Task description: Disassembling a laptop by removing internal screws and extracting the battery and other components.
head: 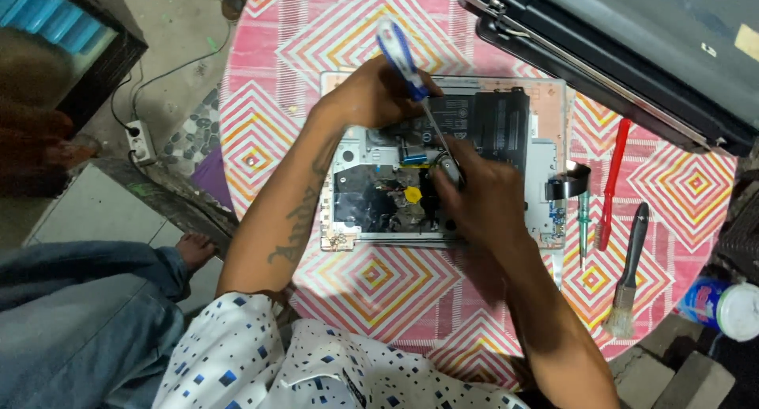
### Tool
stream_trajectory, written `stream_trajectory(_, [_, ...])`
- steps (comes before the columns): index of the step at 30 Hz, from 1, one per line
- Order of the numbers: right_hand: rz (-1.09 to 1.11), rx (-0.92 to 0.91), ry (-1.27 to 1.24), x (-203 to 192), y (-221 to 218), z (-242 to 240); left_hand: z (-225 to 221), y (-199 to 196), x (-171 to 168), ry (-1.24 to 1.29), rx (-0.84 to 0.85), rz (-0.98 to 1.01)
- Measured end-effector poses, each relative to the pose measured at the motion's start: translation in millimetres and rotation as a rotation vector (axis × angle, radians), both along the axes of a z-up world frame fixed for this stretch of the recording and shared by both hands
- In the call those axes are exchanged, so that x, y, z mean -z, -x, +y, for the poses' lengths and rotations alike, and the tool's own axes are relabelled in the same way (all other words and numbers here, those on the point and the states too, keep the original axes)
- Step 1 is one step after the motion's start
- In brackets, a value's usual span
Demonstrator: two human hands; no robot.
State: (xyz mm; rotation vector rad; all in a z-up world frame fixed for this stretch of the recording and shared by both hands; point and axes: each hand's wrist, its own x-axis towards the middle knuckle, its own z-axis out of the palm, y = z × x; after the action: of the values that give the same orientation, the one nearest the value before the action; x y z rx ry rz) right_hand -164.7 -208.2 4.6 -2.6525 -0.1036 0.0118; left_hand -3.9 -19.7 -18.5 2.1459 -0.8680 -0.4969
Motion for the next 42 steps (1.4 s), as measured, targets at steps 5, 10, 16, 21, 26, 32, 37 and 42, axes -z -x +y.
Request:
stream_trajectory(5, [-0.442, -0.243, 0.091, 36, -23, -4, -5, -26, 47, 0.181, 0.209, -0.026])
stream_trajectory(10, [-0.581, -0.285, -0.09, 40, -30, 1, -7, -17, 23, 0.154, 0.14, 0.088])
stream_trajectory(16, [-0.512, -0.301, -0.108, 32, -27, 4, -13, -18, 26, 0.122, 0.1, 0.119])
stream_trajectory(21, [-0.403, -0.304, -0.133, 28, -27, 4, -12, -18, 22, 0.152, 0.063, 0.128])
stream_trajectory(26, [-0.39, -0.298, -0.24, 19, -24, 9, -6, -13, 8, 0.199, 0.089, 0.164])
stream_trajectory(32, [-0.372, -0.246, -0.283, -10, -13, 12, 2, -10, -2, 0.218, 0.115, 0.186])
stream_trajectory(37, [-0.35, -0.24, -0.337, -17, -9, 14, 2, -9, -11, 0.191, 0.109, 0.18])
stream_trajectory(42, [-0.264, -0.211, -0.229, -35, 22, 20, -6, -6, -3, 0.165, 0.09, 0.171])
